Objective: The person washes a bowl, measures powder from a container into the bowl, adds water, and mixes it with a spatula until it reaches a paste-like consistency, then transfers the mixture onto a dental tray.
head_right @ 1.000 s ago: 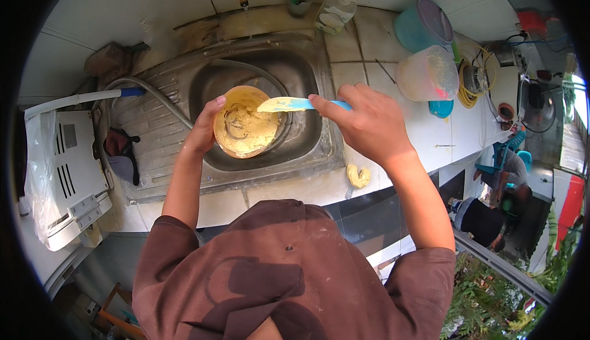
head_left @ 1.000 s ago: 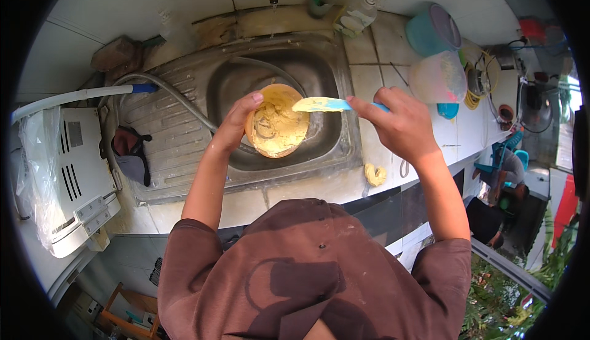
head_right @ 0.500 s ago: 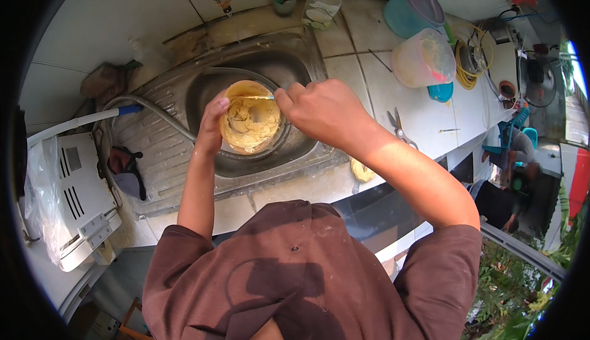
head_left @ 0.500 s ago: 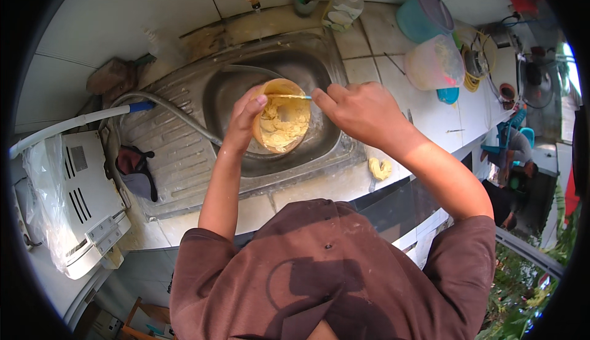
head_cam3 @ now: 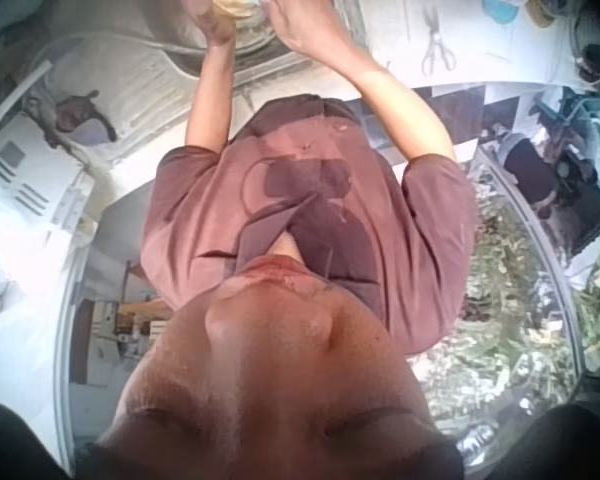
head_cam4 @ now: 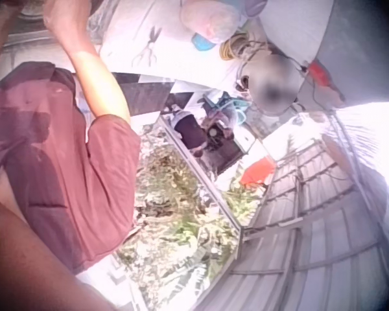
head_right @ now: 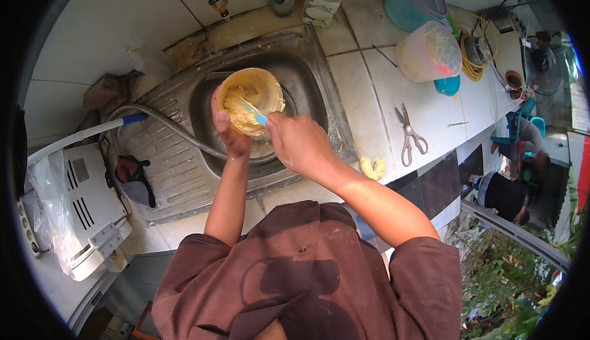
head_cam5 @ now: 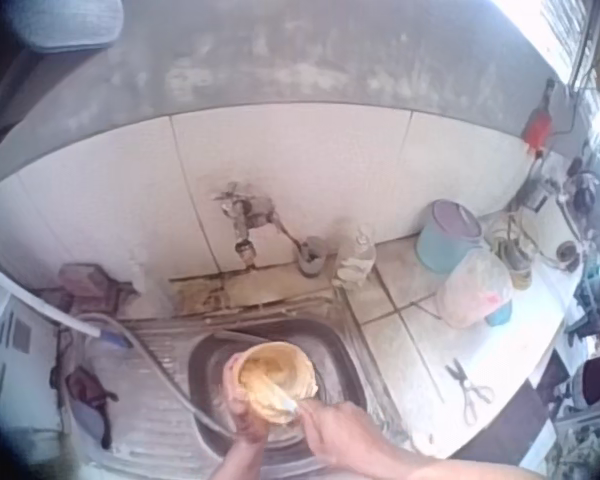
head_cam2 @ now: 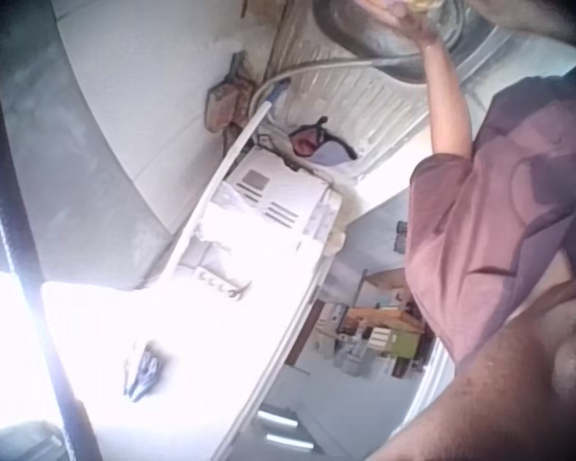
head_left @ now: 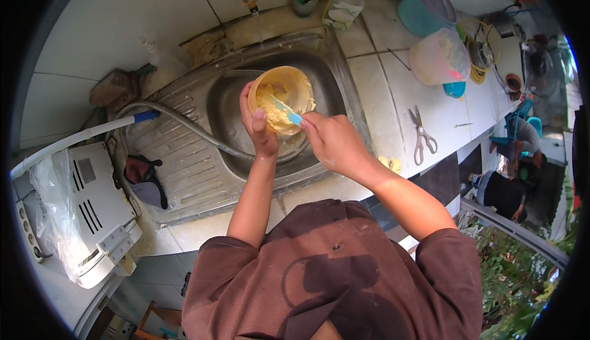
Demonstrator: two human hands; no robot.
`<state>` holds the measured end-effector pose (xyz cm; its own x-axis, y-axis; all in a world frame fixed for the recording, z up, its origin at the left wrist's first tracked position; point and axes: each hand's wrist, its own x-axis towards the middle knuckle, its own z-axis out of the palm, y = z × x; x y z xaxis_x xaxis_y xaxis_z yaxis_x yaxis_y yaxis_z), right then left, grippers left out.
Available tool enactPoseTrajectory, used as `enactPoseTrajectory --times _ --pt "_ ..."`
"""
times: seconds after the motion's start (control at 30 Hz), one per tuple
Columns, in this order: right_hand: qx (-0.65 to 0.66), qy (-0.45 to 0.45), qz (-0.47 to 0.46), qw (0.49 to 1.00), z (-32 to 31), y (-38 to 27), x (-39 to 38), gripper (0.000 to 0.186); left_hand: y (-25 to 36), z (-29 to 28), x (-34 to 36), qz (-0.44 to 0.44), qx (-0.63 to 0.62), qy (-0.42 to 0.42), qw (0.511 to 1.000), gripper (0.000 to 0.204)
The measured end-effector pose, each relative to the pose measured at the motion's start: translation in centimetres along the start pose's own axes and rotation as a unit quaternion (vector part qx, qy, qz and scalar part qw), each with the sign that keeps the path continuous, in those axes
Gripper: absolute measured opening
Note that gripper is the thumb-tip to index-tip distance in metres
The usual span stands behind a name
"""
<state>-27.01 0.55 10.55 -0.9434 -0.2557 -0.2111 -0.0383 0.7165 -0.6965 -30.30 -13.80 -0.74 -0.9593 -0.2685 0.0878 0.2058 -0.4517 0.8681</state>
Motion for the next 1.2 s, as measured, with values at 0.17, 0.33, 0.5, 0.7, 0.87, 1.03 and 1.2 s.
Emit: enactPoseTrajectory --times 0.17,0.33,0.5,0.7,0.87,1.03,1.2 --pt "-0.182 -0.062 -0.107 0.976 -2.3 -0.2 -0.1 0.013 0.7 -1.4 0.6 -0.06 -0.032 -0.029 0.997 0.072" --pt "-0.315 -0.041 -0.155 0.935 -5.4 0.5 2.7 0.015 0.7 -1.5 -0.3 -0.121 -0.086 -0.044 0.988 0.068" --pt "-0.198 -0.114 -0.13 0.965 -3.9 -1.0 0.9 0.011 0.2 -1.5 0.7 -0.062 0.0 -0.056 0.997 0.067" --pt "-0.317 -0.022 -0.192 0.929 -5.1 0.5 3.2 0.009 0.8 -0.9 -0.1 -0.098 -0.049 -0.042 0.993 0.063" --pt "-0.334 -0.103 -0.237 0.906 -5.7 -0.2 1.1 0.008 2.2 -2.9 0.4 -0.206 -0.089 -0.099 0.969 0.063" --pt "-0.355 0.02 -0.28 0.892 -5.7 -0.6 3.1 0.006 3.2 -1.2 0.3 -0.267 -0.12 -0.087 0.952 0.062" --pt "-0.347 -0.088 -0.282 0.89 -6.6 -0.4 1.0 0.005 3.3 -2.2 1.2 -0.279 -0.118 -0.105 0.947 0.06"
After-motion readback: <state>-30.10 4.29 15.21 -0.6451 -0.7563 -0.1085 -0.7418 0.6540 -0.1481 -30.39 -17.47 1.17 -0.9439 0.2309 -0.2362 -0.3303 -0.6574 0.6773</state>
